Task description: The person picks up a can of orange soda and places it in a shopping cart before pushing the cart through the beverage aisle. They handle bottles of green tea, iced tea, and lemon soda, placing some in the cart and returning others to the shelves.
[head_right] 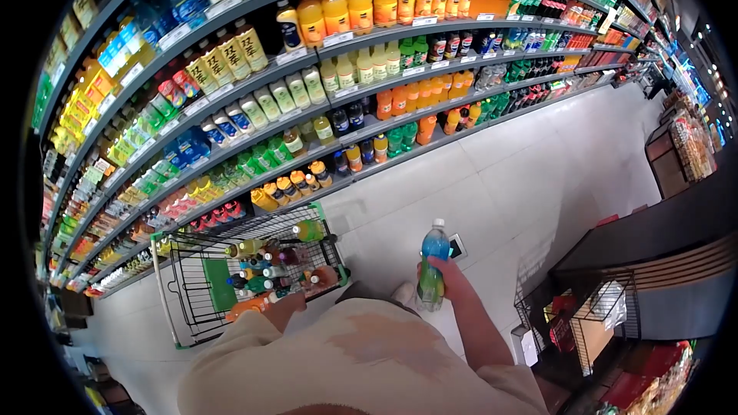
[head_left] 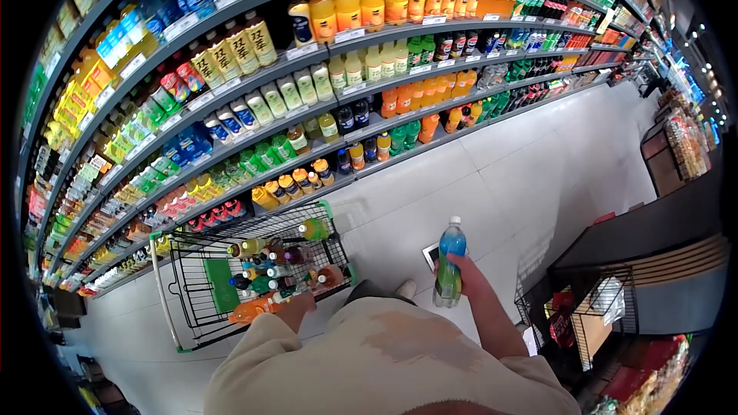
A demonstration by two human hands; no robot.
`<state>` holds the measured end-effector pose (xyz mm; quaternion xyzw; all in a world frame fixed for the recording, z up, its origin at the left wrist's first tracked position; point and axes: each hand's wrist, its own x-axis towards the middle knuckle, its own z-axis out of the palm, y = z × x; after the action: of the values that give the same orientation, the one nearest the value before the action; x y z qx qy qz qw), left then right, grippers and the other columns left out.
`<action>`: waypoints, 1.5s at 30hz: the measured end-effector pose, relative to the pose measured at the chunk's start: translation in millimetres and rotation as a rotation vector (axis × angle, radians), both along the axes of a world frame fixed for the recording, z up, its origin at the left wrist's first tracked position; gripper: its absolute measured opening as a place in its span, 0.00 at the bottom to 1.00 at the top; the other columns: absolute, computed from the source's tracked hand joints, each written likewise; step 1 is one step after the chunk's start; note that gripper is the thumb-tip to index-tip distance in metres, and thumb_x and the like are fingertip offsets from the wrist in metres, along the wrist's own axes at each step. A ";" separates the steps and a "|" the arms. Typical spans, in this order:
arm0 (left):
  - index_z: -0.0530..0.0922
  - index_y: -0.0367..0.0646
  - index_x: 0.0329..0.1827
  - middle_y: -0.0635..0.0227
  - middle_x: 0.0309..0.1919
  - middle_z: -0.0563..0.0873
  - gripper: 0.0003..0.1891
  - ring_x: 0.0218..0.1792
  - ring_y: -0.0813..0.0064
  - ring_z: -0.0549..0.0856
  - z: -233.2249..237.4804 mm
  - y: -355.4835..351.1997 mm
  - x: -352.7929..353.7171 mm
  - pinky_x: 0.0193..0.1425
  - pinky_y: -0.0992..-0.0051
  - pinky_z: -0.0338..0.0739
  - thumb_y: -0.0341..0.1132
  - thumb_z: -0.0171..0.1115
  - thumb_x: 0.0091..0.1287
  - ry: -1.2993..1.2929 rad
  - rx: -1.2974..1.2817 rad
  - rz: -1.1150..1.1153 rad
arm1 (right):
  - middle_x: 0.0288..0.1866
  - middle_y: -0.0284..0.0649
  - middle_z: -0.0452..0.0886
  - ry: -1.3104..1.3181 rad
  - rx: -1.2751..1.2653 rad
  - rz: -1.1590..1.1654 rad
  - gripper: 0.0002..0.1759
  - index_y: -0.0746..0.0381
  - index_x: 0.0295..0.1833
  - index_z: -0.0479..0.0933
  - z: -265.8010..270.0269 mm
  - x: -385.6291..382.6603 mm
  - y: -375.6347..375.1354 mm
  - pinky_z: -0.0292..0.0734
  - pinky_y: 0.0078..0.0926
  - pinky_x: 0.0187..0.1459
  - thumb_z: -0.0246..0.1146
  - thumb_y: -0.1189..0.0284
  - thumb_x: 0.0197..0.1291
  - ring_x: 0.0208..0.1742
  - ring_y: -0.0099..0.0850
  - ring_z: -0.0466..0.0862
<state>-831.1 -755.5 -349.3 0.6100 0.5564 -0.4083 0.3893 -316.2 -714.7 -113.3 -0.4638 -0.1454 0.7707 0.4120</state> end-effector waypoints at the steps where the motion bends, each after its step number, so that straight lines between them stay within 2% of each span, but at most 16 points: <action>1: 0.83 0.40 0.58 0.53 0.55 0.87 0.23 0.56 0.55 0.86 -17.4 -2.0 7.5 0.58 0.59 0.81 0.41 0.61 0.63 0.005 0.031 0.050 | 0.42 0.46 0.83 0.007 -0.003 0.002 0.22 0.65 0.51 0.74 2.8 14.9 12.1 0.83 0.45 0.51 0.66 0.57 0.64 0.43 0.40 0.85; 7: 0.83 0.41 0.60 0.50 0.58 0.85 0.24 0.60 0.55 0.84 22.0 -0.2 70.1 0.62 0.62 0.78 0.47 0.61 0.66 0.106 0.067 0.281 | 0.46 0.50 0.82 0.327 -0.061 0.096 0.24 0.69 0.56 0.72 1.2 89.5 86.9 0.81 0.58 0.57 0.62 0.63 0.61 0.49 0.51 0.86; 14: 0.84 0.41 0.57 0.51 0.55 0.86 0.24 0.52 0.57 0.88 -16.1 35.0 95.9 0.53 0.60 0.82 0.50 0.62 0.68 0.133 -0.054 0.339 | 0.43 0.50 0.82 0.110 -0.027 0.020 0.26 0.70 0.52 0.74 -10.2 140.0 184.9 0.84 0.47 0.48 0.61 0.55 0.65 0.43 0.46 0.86; 15: 0.83 0.42 0.58 0.52 0.55 0.86 0.24 0.53 0.57 0.88 -16.5 50.9 104.9 0.54 0.60 0.82 0.50 0.62 0.68 0.130 -0.074 0.381 | 0.45 0.50 0.80 0.208 -0.053 -0.060 0.23 0.60 0.63 0.63 -14.1 150.6 201.7 0.86 0.48 0.41 0.61 0.66 0.68 0.41 0.46 0.86; 20: 0.83 0.44 0.60 0.53 0.56 0.86 0.24 0.53 0.55 0.87 -17.5 127.8 141.5 0.55 0.59 0.82 0.50 0.62 0.68 0.118 -0.211 0.563 | 0.46 0.50 0.80 0.004 0.034 -0.075 0.23 0.57 0.64 0.61 13.0 187.9 272.7 0.86 0.47 0.41 0.61 0.69 0.68 0.41 0.45 0.86; 23: 0.82 0.45 0.62 0.54 0.56 0.87 0.25 0.54 0.55 0.87 -24.7 169.8 160.4 0.56 0.59 0.82 0.50 0.63 0.68 0.119 -0.283 0.631 | 0.47 0.48 0.80 -0.039 0.067 -0.112 0.25 0.59 0.63 0.65 21.7 209.4 310.0 0.85 0.48 0.45 0.63 0.62 0.66 0.43 0.45 0.85; 26: 0.82 0.46 0.63 0.55 0.56 0.87 0.25 0.55 0.54 0.87 -41.1 215.7 190.9 0.57 0.58 0.82 0.50 0.63 0.68 0.087 -0.298 0.676 | 0.46 0.48 0.80 0.085 -0.046 -0.146 0.26 0.65 0.58 0.71 -19.3 246.9 347.3 0.83 0.46 0.48 0.61 0.55 0.65 0.43 0.45 0.85; 27: 0.81 0.47 0.64 0.56 0.57 0.87 0.25 0.55 0.54 0.87 -50.6 232.0 203.2 0.57 0.58 0.82 0.50 0.63 0.68 0.027 -0.262 0.660 | 0.46 0.48 0.80 0.089 -0.058 -0.149 0.26 0.65 0.58 0.71 -14.1 253.9 354.1 0.83 0.46 0.48 0.61 0.55 0.65 0.43 0.45 0.85; 30: 0.86 0.44 0.47 0.52 0.39 0.88 0.13 0.43 0.49 0.88 -101.9 297.6 243.4 0.48 0.54 0.84 0.39 0.58 0.67 -0.368 0.162 0.266 | 0.46 0.47 0.80 0.212 -0.104 -0.155 0.29 0.68 0.53 0.74 -2.4 266.0 390.4 0.82 0.44 0.50 0.59 0.51 0.63 0.45 0.45 0.84; 31: 0.86 0.44 0.41 0.52 0.39 0.88 0.12 0.42 0.51 0.89 -96.8 320.9 268.0 0.46 0.55 0.85 0.36 0.54 0.69 -0.513 0.623 -0.209 | 0.46 0.47 0.81 0.273 -0.091 -0.175 0.30 0.68 0.53 0.74 -6.4 273.3 398.8 0.81 0.44 0.51 0.58 0.51 0.62 0.47 0.46 0.84; 32: 0.87 0.44 0.45 0.51 0.44 0.88 0.14 0.47 0.51 0.88 -96.3 365.5 304.6 0.52 0.55 0.84 0.37 0.54 0.70 -0.392 0.390 -0.311 | 0.46 0.47 0.81 0.330 -0.082 -0.194 0.30 0.68 0.54 0.73 -9.8 280.3 406.1 0.81 0.45 0.52 0.58 0.51 0.61 0.48 0.46 0.83; 33: 0.86 0.43 0.50 0.50 0.47 0.88 0.16 0.50 0.51 0.87 -96.3 396.9 342.0 0.56 0.57 0.82 0.41 0.55 0.70 -0.365 0.420 -0.291 | 0.47 0.46 0.81 0.333 -0.077 -0.220 0.30 0.68 0.54 0.73 -10.9 285.6 415.6 0.80 0.46 0.53 0.58 0.53 0.58 0.49 0.47 0.83; 34: 0.86 0.41 0.52 0.49 0.48 0.88 0.20 0.52 0.54 0.87 -68.1 413.7 385.2 0.58 0.60 0.81 0.46 0.57 0.69 -0.526 0.549 0.420 | 0.47 0.46 0.81 0.333 -0.085 -0.218 0.30 0.68 0.54 0.73 -11.6 291.7 424.6 0.80 0.46 0.53 0.58 0.53 0.58 0.49 0.47 0.83; 38: 0.80 0.43 0.59 0.63 0.52 0.86 0.20 0.47 0.70 0.86 51.5 498.5 545.2 0.52 0.67 0.82 0.46 0.59 0.73 -0.955 0.200 1.098 | 0.48 0.47 0.81 0.357 -0.081 -0.145 0.30 0.68 0.55 0.73 -30.3 330.5 462.6 0.80 0.49 0.54 0.59 0.53 0.57 0.49 0.48 0.83; 43: 0.76 0.45 0.64 0.69 0.55 0.84 0.19 0.49 0.74 0.85 139.9 549.9 665.4 0.53 0.72 0.81 0.45 0.57 0.77 -1.121 0.084 0.978 | 0.52 0.51 0.81 0.367 -0.035 -0.065 0.29 0.65 0.61 0.71 -37.1 397.1 514.3 0.81 0.49 0.53 0.59 0.59 0.58 0.52 0.49 0.84; 45: 0.75 0.44 0.65 0.69 0.55 0.84 0.20 0.49 0.75 0.85 168.1 560.6 700.5 0.54 0.72 0.81 0.45 0.56 0.77 -1.184 0.047 1.074 | 0.53 0.51 0.81 0.281 0.055 -0.069 0.29 0.63 0.65 0.68 -16.3 422.3 536.5 0.81 0.48 0.54 0.58 0.63 0.59 0.52 0.48 0.84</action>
<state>-130.7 -194.9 -181.2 0.3822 0.4836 0.2382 0.7505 106.1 -178.2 -129.6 -0.3447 -0.0910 0.8091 0.4672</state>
